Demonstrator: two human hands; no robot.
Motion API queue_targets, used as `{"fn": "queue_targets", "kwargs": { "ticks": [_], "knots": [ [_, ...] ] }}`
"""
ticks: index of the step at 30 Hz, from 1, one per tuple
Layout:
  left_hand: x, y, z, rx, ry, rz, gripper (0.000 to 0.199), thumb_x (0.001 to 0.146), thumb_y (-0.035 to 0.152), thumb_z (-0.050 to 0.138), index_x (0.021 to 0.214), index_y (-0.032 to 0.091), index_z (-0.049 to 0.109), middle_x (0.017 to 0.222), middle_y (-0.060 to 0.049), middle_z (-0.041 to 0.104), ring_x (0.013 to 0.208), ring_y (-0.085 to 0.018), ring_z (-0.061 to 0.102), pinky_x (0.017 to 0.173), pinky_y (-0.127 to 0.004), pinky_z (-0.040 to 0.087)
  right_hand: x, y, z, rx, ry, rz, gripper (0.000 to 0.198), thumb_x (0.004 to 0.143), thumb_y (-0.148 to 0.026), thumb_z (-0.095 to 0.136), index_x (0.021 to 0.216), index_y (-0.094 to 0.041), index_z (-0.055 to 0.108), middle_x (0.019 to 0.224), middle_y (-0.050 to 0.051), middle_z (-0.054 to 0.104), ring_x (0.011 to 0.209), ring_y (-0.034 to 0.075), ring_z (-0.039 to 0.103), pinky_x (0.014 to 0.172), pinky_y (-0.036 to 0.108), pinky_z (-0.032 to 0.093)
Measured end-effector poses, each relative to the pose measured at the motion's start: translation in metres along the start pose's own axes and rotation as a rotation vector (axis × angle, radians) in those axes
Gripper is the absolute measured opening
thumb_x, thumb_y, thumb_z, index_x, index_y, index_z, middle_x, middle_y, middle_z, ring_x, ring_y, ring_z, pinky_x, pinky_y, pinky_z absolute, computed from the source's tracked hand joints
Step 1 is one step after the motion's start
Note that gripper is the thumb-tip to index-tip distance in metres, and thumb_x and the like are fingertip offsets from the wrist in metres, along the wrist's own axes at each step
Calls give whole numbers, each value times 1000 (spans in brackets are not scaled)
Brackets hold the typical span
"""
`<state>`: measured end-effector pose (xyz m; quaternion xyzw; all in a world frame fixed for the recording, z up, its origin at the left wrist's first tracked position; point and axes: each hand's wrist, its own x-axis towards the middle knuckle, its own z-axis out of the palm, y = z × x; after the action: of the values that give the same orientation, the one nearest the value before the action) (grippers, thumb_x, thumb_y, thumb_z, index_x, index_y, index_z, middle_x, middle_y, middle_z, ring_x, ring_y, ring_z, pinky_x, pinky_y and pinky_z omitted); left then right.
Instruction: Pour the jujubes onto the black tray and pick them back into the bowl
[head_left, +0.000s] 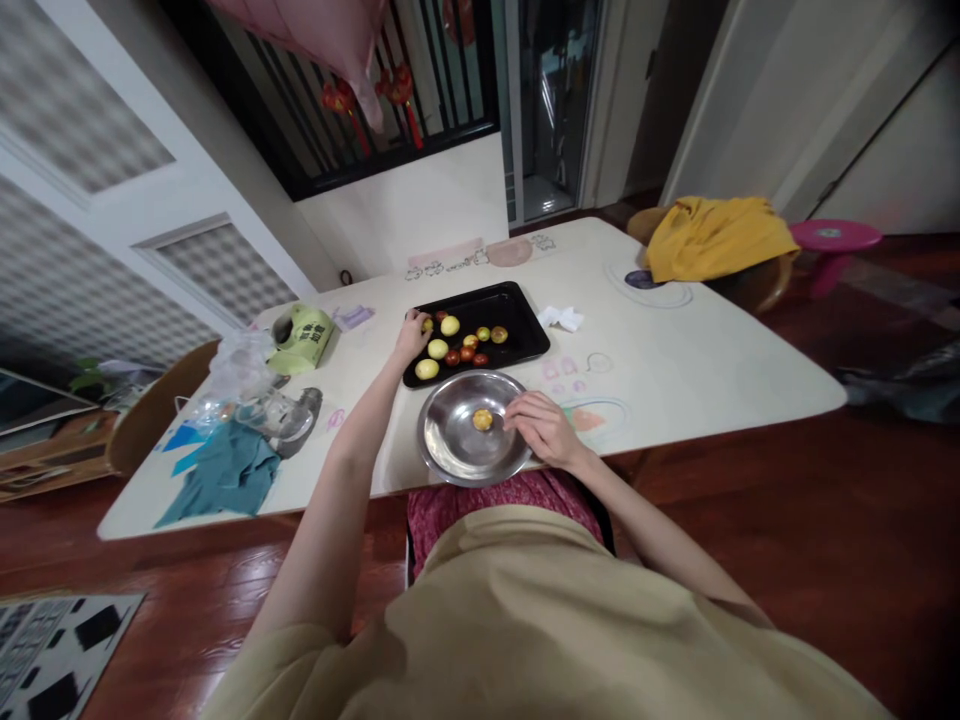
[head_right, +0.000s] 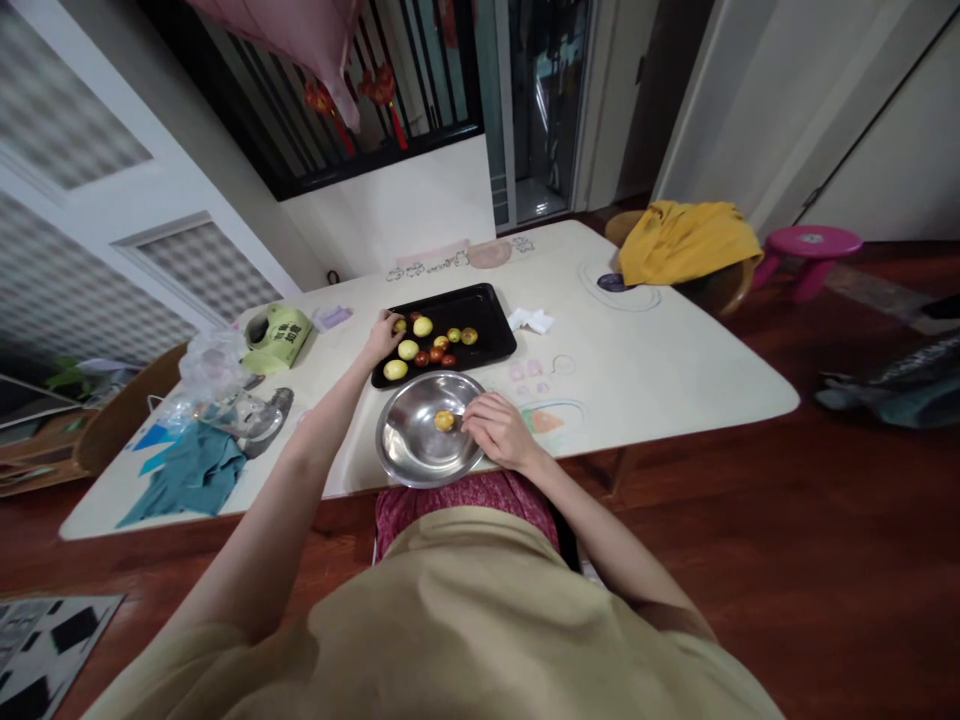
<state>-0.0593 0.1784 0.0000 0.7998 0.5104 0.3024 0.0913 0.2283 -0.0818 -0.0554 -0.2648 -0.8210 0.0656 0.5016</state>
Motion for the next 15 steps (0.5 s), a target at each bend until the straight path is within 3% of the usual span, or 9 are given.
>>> {"fn": "queue_targets", "kwargs": {
  "ticks": [4,8,12,15],
  "knots": [
    [-37,17,-25,-37,68,31,30,96,16,63,126,15,66,129,-15,54,99,-21,63,91,-38,62,0,0,0,0,-8,28,44,112,-33,37,91,-24,75,97,9,79,96,25,72,94,48,56],
    [-103,60,-51,-156,75,242,34,100,28,68,132,20,70,124,-11,59,102,-21,65,84,-32,62,1,-1,-1,9,-14,51,47,113,-35,35,89,-24,75,96,9,78,96,25,71,95,49,55],
    [-166,105,-62,-197,-117,353,30,102,32,68,130,23,72,122,-10,68,112,-24,69,95,-36,61,0,0,-1,6,-9,59,49,113,-34,34,88,-24,75,96,10,78,97,26,71,97,49,55],
    [-191,121,-60,-174,-287,398,26,102,32,68,126,23,73,121,-10,73,110,-24,72,99,-38,61,-1,1,-2,3,-14,59,48,113,-33,35,89,-23,76,96,9,78,97,26,71,98,50,54]
  ]
}}
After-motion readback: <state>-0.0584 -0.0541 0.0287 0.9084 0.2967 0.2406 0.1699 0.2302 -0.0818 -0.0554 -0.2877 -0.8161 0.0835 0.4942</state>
